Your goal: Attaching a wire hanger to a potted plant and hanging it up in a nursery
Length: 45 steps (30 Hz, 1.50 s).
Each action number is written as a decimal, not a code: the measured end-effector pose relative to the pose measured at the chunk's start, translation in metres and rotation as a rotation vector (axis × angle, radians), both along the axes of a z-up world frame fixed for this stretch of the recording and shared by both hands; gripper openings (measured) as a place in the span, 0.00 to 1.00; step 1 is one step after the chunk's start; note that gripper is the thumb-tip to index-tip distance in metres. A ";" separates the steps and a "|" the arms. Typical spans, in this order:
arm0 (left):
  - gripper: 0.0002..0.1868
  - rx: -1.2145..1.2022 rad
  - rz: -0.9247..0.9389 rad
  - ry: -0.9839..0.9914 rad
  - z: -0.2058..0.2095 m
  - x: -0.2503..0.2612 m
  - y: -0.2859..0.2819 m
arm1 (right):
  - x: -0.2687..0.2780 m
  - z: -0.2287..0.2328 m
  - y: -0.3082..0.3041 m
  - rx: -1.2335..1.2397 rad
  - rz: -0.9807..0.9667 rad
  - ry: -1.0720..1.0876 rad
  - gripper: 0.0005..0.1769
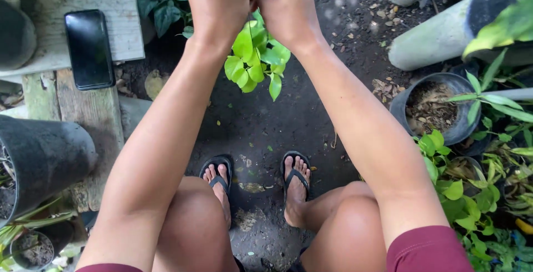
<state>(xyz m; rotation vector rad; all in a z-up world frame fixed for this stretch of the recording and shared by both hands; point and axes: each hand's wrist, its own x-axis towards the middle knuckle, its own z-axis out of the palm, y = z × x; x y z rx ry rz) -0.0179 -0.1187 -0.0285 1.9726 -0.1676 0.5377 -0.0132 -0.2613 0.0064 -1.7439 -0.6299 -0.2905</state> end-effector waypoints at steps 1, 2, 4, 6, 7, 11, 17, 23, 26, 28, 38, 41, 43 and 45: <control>0.11 0.005 -0.021 -0.015 0.005 -0.003 -0.006 | -0.005 0.001 -0.007 -0.002 -0.012 -0.001 0.10; 0.10 0.009 -0.042 -0.029 0.009 -0.006 -0.013 | -0.010 0.002 -0.013 -0.009 -0.048 0.028 0.09; 0.09 0.013 -0.092 -0.057 0.014 -0.017 -0.027 | -0.022 0.000 -0.024 -0.020 -0.105 0.058 0.10; 0.08 0.009 -0.142 -0.094 0.023 -0.028 -0.043 | -0.029 0.001 -0.033 0.102 -0.138 0.058 0.05; 0.07 0.012 -0.160 -0.117 0.028 -0.034 -0.048 | -0.035 0.006 -0.039 0.099 -0.147 0.049 0.05; 0.06 0.028 -0.208 -0.215 0.055 -0.064 -0.057 | -0.062 0.032 -0.049 -0.046 -0.244 0.007 0.10; 0.07 -0.041 -0.256 -0.263 0.112 -0.099 -0.073 | -0.110 0.057 -0.049 -0.173 -0.409 -0.052 0.14; 0.10 -0.039 -0.275 -0.137 0.090 -0.149 -0.070 | -0.162 0.037 -0.046 -0.204 -0.494 0.109 0.10; 0.10 -0.058 -0.290 -0.067 0.073 -0.173 -0.064 | -0.182 0.016 -0.043 -0.190 -0.502 0.244 0.10; 0.10 -0.065 -0.314 -0.033 0.059 -0.181 -0.056 | -0.191 0.000 -0.039 -0.186 -0.498 0.283 0.11; 0.12 0.230 -0.492 -0.077 0.018 -0.204 -0.032 | -0.230 -0.045 -0.041 -0.334 -0.496 0.364 0.10; 0.12 0.310 -0.449 -0.002 0.024 -0.216 -0.027 | -0.242 -0.024 -0.042 -0.354 -0.417 0.390 0.08; 0.13 0.409 -0.389 0.067 0.028 -0.227 -0.025 | -0.255 0.002 -0.047 -0.362 -0.373 0.420 0.10; 0.26 0.632 -0.299 0.602 0.031 -0.241 -0.027 | -0.273 0.035 -0.056 -0.634 -0.308 0.546 0.29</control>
